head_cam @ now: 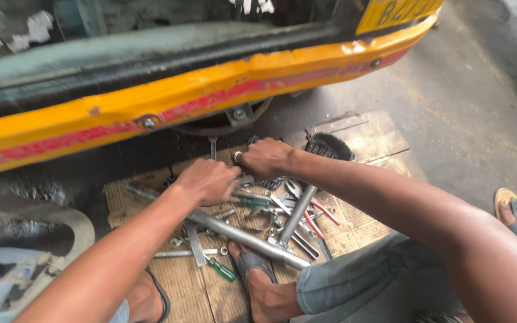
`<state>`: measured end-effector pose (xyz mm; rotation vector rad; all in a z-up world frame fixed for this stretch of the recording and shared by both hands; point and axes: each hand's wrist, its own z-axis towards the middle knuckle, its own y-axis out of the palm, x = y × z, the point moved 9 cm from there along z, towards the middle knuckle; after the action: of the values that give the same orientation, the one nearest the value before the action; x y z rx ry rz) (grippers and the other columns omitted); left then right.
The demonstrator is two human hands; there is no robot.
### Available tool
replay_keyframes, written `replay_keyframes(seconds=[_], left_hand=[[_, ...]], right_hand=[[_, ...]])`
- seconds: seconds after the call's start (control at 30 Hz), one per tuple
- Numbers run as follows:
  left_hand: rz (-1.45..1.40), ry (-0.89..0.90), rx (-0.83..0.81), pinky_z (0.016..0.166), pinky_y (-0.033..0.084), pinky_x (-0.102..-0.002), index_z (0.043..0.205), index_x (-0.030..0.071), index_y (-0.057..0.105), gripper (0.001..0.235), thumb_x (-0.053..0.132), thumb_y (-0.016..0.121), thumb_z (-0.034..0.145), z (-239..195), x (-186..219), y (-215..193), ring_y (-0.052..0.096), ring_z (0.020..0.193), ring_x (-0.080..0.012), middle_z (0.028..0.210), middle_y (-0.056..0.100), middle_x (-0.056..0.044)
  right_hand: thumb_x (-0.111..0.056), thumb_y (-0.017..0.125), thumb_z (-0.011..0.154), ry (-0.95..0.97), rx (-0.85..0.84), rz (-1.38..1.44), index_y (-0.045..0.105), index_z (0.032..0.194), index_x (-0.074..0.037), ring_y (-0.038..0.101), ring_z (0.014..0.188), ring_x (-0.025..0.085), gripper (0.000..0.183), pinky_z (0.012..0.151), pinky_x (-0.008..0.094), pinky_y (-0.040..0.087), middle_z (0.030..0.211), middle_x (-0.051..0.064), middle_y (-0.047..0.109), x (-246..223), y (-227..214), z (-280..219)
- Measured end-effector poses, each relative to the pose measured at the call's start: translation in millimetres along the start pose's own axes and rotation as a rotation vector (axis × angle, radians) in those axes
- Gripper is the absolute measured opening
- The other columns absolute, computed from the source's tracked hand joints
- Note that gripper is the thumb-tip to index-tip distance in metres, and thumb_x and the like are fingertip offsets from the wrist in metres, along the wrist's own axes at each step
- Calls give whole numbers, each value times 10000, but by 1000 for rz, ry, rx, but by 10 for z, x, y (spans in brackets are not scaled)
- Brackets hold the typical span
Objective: The person works on a vehicle engine using a hammer, wrench, and pliers. They loosen and tighten bolts, remove a metal component, and wipe parts with a cloth.
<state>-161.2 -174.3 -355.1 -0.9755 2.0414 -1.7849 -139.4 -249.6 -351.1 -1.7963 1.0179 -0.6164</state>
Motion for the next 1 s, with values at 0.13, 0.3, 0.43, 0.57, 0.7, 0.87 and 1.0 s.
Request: replay_keyframes(seconds=[0.13, 0.3, 0.43, 0.57, 0.7, 0.87, 1.0], left_hand=[[-72, -163, -242, 916, 576, -471, 1075, 30, 757, 297, 107, 659, 805, 130, -257, 709, 708, 1060, -369, 1119, 717, -225], [-288, -287, -266, 997, 548, -450, 1150, 31, 732, 341, 134, 658, 834, 195, -498, 1059, 689, 1138, -379, 1206, 697, -240], [-415, -344, -210, 1031, 501, -476, 1213, 78, 697, 369, 212, 693, 868, 178, -675, 1028, 649, 1173, -382, 1221, 687, -224], [-397, -412, -254, 1027, 511, -483, 1209, 93, 708, 343, 233, 693, 896, 80, -840, 1045, 657, 1168, -384, 1237, 688, -210], [-412, -407, -272, 1023, 520, -474, 1186, 85, 727, 328, 247, 696, 903, 24, -854, 1091, 674, 1162, -369, 1230, 702, -208], [-433, -433, -275, 1026, 512, -477, 1238, 83, 686, 377, 246, 701, 899, 20, -864, 1076, 662, 1176, -373, 1258, 681, -210], [-429, -437, -288, 1036, 513, -473, 1214, 57, 711, 370, 238, 698, 892, 20, -874, 1082, 663, 1189, -362, 1279, 680, -209]], right_hand=[[-199, 630, 865, 33, 20, 169, 689, 1060, -62, 719, 918, 381, 246, 829, 520, 563, 914, 196, 746, 98, 358, 288], [-246, 591, 962, 111, -6, 295, 711, 1091, -87, 718, 932, 369, 238, 867, 510, 549, 957, 192, 740, 305, 822, 437], [-275, 650, 891, 161, -141, 221, 756, 1094, -183, 724, 971, 311, 246, 890, 478, 560, 997, 141, 754, 488, 1124, 345], [-401, 718, 842, 105, -243, 201, 745, 1140, -244, 712, 998, 321, 338, 903, 459, 564, 1035, 127, 753, 366, 1375, 286], [-445, 775, 813, 64, -439, 111, 735, 1107, -137, 716, 999, 299, 428, 893, 439, 572, 1037, 134, 750, 143, 1755, 203], [-430, 692, 913, 51, -514, -25, 723, 1100, -73, 743, 900, 252, 404, 794, 427, 624, 992, 128, 744, 11, 2002, 146], [-417, 674, 905, 189, -440, 124, 743, 1109, -175, 732, 895, 238, 324, 820, 423, 609, 977, 90, 743, 273, 1940, 248]])
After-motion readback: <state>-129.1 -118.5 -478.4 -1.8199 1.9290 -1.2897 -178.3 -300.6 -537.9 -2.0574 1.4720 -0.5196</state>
